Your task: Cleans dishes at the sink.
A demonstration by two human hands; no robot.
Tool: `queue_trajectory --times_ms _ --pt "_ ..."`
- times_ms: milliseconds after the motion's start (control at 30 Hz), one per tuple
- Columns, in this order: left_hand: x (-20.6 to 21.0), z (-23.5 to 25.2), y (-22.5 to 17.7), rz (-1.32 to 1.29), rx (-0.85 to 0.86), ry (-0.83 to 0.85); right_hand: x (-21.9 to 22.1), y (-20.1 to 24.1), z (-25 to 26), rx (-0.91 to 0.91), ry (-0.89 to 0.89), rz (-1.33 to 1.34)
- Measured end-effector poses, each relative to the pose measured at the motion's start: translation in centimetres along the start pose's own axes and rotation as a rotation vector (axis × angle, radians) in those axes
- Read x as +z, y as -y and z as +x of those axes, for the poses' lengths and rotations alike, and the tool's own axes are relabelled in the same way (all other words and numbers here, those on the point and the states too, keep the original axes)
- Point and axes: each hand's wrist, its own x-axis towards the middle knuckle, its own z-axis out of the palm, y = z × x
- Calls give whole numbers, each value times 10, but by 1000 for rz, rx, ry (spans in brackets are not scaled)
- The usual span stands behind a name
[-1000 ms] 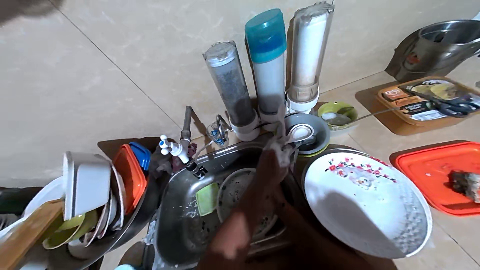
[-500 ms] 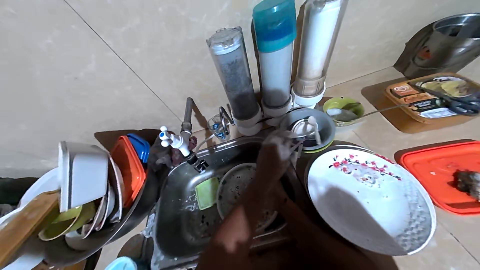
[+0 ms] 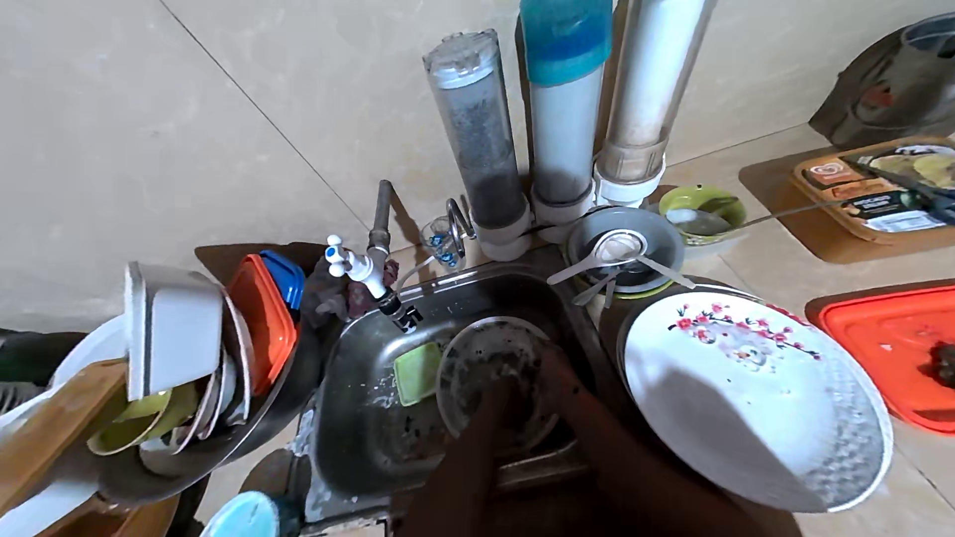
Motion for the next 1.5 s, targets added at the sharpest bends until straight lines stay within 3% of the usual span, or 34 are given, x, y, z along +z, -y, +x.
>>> queue_trajectory --times_ms 133,300,400,467,533,700,800,833,900,967,1033,1067,1133,1167,1267,1367,1433,1500 --pt "-3 -7 -7 -65 15 -30 0 0 0 -20 20 -10" --pt "-12 -18 15 -460 66 -531 0 0 -5 -267 -20 -104" --pt "-6 -25 17 -574 235 -605 -2 -5 -2 -357 161 -198" --pt "-2 -32 8 -549 321 -576 -1 -5 -3 -343 265 -255" --pt "1 -27 9 -460 327 -503 1 -4 -5 -328 236 -263" --pt "2 -11 32 -1 -72 -163 -1 -1 0 -413 67 -146" --pt "-1 -17 37 72 -101 -45 -1 -1 -1 -406 113 -75" --pt "-5 -22 36 13 -104 -103 -1 0 -1 -376 130 -40" --pt "-10 -33 33 -234 -45 -373 1 -1 0 -309 145 -37" --pt "-5 -30 32 -692 198 -683 2 -3 0 -233 228 -226" --pt "2 -30 23 -1189 364 -644 0 -7 -2 -175 368 -449" --pt "3 -32 16 -1307 388 -562 1 -9 -5 -183 431 -530" --pt "2 -30 5 -1404 348 -492 3 -14 -8 -263 491 -671" --pt "0 -28 0 -1382 272 -541 3 -17 -9 -309 518 -731" --pt "-12 -21 -7 -1090 -21 -776 12 -23 -30 -359 500 -916" --pt "-7 -8 4 -934 -4 -1156 18 -15 -48 -318 468 -1026" --pt "-8 3 23 -1050 34 -1330 13 -12 -46 -330 530 -1025" --pt "-17 12 40 -1428 9 -1302 8 -18 -37 -361 572 -945"
